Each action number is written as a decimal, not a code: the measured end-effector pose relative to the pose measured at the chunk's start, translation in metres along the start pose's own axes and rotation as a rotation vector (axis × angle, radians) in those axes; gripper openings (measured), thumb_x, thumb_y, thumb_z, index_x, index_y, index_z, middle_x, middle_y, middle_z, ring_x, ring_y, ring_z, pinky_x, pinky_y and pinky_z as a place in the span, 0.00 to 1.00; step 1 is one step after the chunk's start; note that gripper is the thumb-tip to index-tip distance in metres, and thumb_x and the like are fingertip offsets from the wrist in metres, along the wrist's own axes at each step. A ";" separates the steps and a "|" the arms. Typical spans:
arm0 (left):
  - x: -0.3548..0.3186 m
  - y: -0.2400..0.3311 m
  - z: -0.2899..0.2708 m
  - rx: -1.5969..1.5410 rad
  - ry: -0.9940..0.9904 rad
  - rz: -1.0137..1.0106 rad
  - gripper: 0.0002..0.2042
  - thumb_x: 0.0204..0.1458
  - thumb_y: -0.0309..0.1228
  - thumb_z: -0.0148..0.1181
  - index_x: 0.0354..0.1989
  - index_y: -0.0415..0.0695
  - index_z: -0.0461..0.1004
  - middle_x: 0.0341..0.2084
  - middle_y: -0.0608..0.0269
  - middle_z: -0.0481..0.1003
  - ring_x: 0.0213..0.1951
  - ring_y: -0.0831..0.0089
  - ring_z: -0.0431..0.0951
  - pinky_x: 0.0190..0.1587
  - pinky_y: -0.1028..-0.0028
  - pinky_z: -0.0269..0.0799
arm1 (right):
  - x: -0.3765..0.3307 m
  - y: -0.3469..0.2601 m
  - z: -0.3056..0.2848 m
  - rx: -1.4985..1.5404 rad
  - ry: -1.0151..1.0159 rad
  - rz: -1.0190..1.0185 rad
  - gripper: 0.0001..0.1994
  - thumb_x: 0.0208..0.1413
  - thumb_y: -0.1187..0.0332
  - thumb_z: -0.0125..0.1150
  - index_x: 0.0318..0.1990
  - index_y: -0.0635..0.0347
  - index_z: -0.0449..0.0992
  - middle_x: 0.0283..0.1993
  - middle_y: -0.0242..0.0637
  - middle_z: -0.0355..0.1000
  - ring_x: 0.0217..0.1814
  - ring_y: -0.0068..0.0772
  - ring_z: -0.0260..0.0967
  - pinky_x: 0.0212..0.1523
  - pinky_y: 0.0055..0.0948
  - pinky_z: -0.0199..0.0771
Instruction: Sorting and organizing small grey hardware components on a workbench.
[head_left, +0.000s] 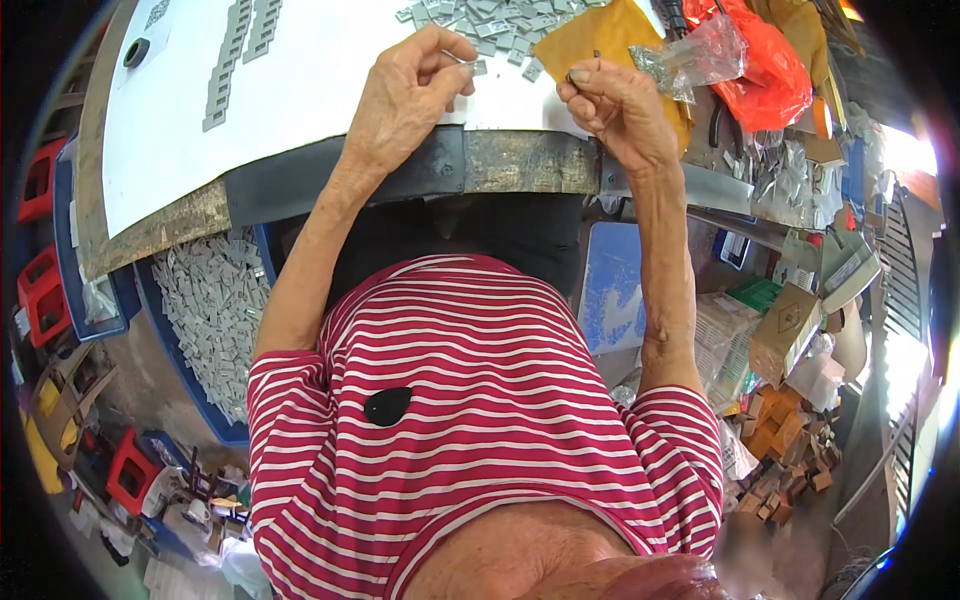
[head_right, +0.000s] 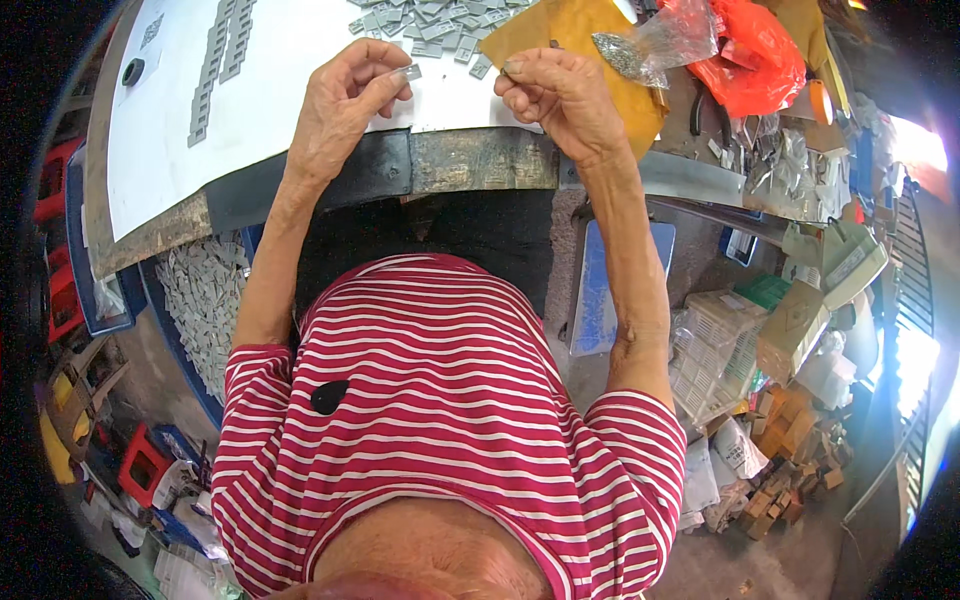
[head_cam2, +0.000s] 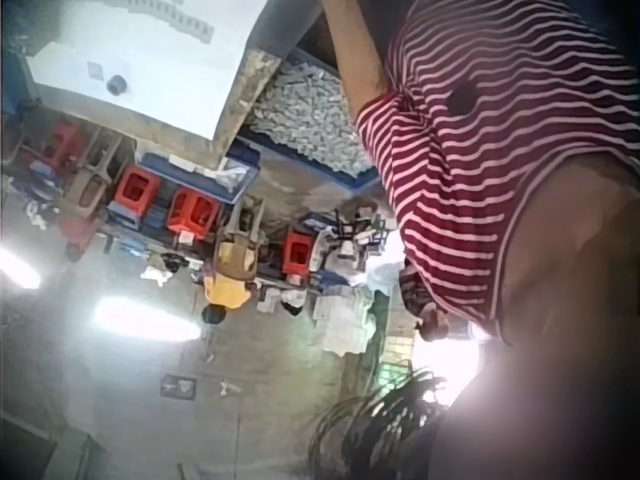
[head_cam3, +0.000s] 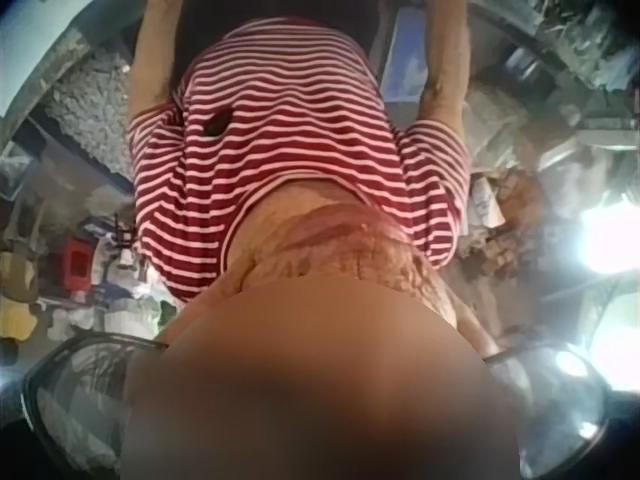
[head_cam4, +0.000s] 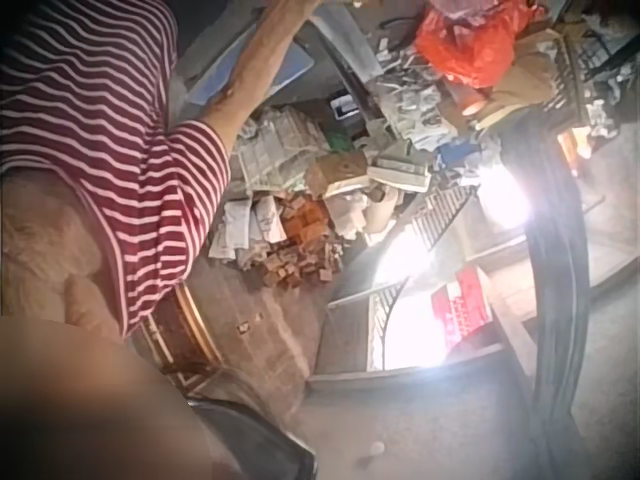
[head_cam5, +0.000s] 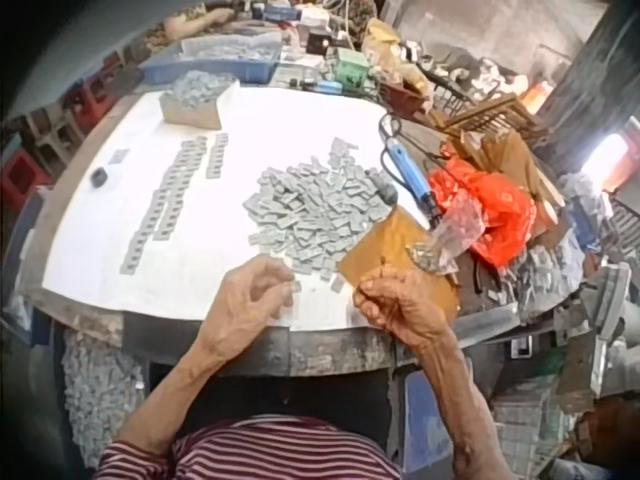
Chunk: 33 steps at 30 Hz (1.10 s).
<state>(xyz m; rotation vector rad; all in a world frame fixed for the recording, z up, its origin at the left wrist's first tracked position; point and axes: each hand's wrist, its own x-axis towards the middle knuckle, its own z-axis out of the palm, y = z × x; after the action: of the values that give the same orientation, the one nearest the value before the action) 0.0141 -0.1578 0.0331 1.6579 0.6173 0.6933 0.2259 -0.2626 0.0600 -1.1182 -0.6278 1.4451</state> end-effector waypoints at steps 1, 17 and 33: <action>-0.001 0.001 0.000 0.000 0.005 -0.005 0.09 0.48 0.29 0.50 0.37 0.40 0.69 0.19 0.65 0.73 0.22 0.81 0.71 0.26 0.82 0.68 | 0.001 0.002 0.005 0.000 -0.004 0.006 0.07 0.50 0.72 0.54 0.30 0.68 0.72 0.27 0.41 0.72 0.21 0.19 0.65 0.19 0.14 0.63; -0.009 -0.004 0.002 -0.361 0.116 -0.064 0.10 0.46 0.23 0.53 0.38 0.36 0.69 0.22 0.62 0.75 0.23 0.83 0.71 0.27 0.85 0.68 | 0.021 0.033 0.062 -0.257 0.077 -0.080 0.05 0.46 0.76 0.56 0.32 0.67 0.72 0.23 0.36 0.71 0.19 0.18 0.66 0.19 0.15 0.65; -0.010 -0.002 0.006 -0.259 0.149 -0.105 0.10 0.47 0.26 0.52 0.37 0.37 0.70 0.21 0.65 0.74 0.22 0.85 0.71 0.25 0.86 0.67 | 0.020 0.032 0.066 -0.219 0.202 -0.146 0.06 0.43 0.78 0.56 0.32 0.68 0.71 0.22 0.34 0.69 0.19 0.18 0.64 0.20 0.15 0.64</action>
<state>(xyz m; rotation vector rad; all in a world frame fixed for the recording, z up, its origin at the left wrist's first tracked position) 0.0117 -0.1689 0.0288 1.3344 0.6851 0.7896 0.1549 -0.2367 0.0530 -1.3411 -0.7199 1.1424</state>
